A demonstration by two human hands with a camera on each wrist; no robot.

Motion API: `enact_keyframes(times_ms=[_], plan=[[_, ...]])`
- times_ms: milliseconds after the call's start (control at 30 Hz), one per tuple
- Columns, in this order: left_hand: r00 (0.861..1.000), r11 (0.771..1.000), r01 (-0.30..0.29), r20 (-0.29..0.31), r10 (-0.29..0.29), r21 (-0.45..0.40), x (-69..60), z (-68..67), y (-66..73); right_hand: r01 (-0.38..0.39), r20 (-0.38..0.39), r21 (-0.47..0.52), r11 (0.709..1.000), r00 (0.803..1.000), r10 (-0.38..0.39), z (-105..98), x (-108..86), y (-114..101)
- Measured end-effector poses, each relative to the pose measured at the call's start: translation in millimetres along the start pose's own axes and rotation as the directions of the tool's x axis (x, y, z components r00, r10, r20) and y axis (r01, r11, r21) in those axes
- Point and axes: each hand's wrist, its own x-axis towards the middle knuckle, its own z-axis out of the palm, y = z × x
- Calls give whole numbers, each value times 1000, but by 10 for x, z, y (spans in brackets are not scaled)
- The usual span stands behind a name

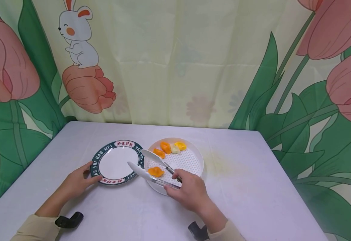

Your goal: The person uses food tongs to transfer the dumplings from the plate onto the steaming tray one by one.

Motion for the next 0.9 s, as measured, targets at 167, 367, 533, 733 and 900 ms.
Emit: enact_keyframes(times_ms=[167, 367, 533, 733, 900], plan=[[1000, 1000, 1, 6, -1, 0, 8, -15, 0, 18, 26, 57, 998, 999, -20, 44, -3, -57], [1000, 1000, 5, 11, -5, 2, 2, -43, -35, 5, 96, 74, 997, 995, -12, 104, 7, -116], [999, 999, -46, -26, 46, 10, -23, -111, -7, 27, 133, 67, 997, 990, -36, 145, 4, -140], [992, 996, -90, -91, 88, -16, -52, -193, 72, 92, 119, -7, 996, 989, -90, 204, -28, -167], [980, 993, -117, -163, 113, -17, -87, -232, 158, 156, 80, -65, 986, 985, -151, 254, -94, -184]])
